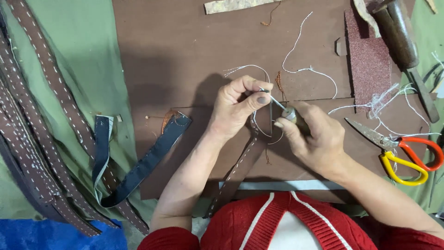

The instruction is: Using an awl and scissors to trim and finish leather straps or labels at a workbench.

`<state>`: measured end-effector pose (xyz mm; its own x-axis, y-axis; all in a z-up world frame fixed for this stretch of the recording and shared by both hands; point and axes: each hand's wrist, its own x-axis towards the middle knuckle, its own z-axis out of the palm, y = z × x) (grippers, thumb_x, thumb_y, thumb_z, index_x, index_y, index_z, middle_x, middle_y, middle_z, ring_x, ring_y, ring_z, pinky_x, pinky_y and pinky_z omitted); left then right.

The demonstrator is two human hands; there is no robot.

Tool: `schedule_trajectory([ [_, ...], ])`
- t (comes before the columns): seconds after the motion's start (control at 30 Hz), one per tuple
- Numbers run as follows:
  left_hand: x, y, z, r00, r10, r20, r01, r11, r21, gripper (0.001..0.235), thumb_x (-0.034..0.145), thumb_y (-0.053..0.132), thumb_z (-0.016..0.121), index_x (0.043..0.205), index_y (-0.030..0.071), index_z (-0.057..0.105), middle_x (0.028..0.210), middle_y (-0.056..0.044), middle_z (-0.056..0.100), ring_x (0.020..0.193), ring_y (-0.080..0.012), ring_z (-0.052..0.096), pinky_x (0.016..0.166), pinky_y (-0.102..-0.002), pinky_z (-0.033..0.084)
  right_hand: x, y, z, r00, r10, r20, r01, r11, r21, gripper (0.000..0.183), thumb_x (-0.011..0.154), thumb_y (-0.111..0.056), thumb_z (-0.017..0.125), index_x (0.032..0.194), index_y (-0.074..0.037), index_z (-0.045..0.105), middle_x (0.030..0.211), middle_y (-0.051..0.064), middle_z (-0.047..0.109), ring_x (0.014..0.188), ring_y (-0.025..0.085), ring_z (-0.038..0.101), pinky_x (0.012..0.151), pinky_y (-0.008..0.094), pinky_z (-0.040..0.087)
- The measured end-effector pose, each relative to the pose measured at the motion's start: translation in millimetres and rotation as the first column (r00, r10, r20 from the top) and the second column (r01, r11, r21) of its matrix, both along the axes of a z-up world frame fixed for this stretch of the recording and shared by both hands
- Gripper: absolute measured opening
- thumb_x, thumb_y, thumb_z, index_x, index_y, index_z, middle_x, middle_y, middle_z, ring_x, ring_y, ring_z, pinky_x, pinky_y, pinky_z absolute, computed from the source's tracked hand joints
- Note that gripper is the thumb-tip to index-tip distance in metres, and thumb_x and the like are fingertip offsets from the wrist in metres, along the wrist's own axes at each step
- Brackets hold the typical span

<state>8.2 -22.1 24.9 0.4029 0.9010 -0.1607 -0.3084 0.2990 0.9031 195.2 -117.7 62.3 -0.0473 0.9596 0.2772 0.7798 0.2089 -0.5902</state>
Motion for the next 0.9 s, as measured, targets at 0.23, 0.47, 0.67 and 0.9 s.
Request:
schedule_trajectory([
  [0.23, 1.9, -0.7, -4.4, 0.986, 0.044, 0.163, -0.059, 0.994, 0.091, 0.018, 0.09, 0.011, 0.082, 0.102, 0.003, 0.072, 0.084, -0.005, 0.07, 0.081, -0.0017, 0.059, 0.075, -0.02, 0.053, 5.2, 10.9, 22.8, 0.694, -0.187, -0.696, -0.143, 0.911, -0.387, 0.018, 0.09, -0.007, 0.074, 0.105, 0.002, 0.072, 0.063, 0.012, 0.067, 0.048, 0.012, 0.058, 0.04, 0.027, 0.05],
  [0.47, -11.7, 12.7, 11.1, 1.0, 0.01, -0.017, -0.007, 0.988, 0.154, 0.018, 0.096, 0.023, 0.075, 0.107, 0.01, 0.074, 0.112, -0.005, 0.076, 0.105, -0.0105, 0.07, 0.098, -0.024, 0.056, 16.7, 18.7, 26.5, 0.239, -0.292, -0.926, -0.557, 0.74, -0.377, 0.021, 0.101, -0.007, 0.062, 0.117, 0.005, 0.065, 0.092, 0.015, 0.069, 0.066, 0.017, 0.059, 0.056, 0.027, 0.048],
  [0.67, -5.8, 10.1, 11.6, 0.987, 0.151, -0.06, -0.118, 0.921, 0.372, 0.012, 0.101, 0.02, 0.068, 0.104, 0.009, 0.068, 0.113, -0.009, 0.072, 0.113, -0.0168, 0.067, 0.102, -0.028, 0.056, 19.5, 7.5, 24.0, 0.415, -0.335, -0.846, -0.394, 0.772, -0.499, 0.035, 0.101, -0.017, 0.059, 0.129, 0.003, 0.062, 0.086, 0.013, 0.065, 0.054, 0.015, 0.051, 0.044, 0.024, 0.038],
  [0.9, -10.7, 10.6, 18.2, 0.936, 0.23, -0.266, -0.06, 0.85, 0.524, 0.019, 0.104, 0.033, 0.061, 0.104, 0.015, 0.068, 0.128, -0.012, 0.058, 0.119, -0.0183, 0.062, 0.091, -0.028, 0.057, 23.8, 9.9, 33.8, 0.526, -0.303, -0.795, -0.33, 0.789, -0.518, 0.029, 0.103, -0.021, 0.058, 0.121, 0.002, 0.064, 0.084, 0.009, 0.066, 0.05, 0.014, 0.052, 0.039, 0.023, 0.036],
])
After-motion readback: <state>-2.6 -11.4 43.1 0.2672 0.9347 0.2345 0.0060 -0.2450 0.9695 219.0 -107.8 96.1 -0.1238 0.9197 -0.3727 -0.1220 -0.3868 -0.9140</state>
